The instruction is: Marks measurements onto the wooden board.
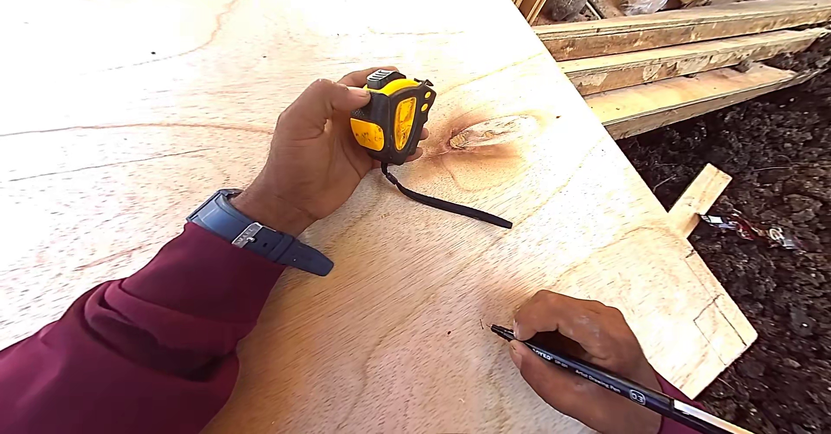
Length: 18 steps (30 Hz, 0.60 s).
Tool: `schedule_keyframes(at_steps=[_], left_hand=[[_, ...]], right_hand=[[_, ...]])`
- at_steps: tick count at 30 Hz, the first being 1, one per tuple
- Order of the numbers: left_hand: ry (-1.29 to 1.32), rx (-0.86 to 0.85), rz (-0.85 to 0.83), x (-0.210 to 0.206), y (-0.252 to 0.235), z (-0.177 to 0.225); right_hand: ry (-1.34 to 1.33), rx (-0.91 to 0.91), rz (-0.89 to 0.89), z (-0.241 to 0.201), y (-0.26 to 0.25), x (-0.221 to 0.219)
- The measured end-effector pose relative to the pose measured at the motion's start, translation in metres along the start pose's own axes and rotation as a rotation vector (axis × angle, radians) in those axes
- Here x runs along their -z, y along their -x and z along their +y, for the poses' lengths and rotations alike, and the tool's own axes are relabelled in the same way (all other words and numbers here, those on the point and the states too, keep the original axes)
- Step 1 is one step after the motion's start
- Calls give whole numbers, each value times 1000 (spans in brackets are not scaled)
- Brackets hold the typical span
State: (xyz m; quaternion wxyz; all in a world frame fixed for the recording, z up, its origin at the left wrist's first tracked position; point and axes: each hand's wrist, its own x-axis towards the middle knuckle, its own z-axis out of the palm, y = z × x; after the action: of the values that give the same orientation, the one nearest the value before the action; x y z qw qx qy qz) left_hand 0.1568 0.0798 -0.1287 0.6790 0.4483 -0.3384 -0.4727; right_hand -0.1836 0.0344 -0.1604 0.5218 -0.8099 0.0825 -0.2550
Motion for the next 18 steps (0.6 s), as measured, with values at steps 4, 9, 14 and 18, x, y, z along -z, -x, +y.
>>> schedule_keyframes(at_steps=[4,9,14,18], left_hand=[[-3,2,-4,0,0,0],[-6,3,12,-1,0,0],[-5,6,15,-1,0,0],[-1,2,8,0,0,0]], right_hand=[[-22,-18,-12,0,-1,2],[-16,-21,-7,1,-1,2],[-40,-32,-1,1,0,1],[-35,-56,-6,-1,-2,1]])
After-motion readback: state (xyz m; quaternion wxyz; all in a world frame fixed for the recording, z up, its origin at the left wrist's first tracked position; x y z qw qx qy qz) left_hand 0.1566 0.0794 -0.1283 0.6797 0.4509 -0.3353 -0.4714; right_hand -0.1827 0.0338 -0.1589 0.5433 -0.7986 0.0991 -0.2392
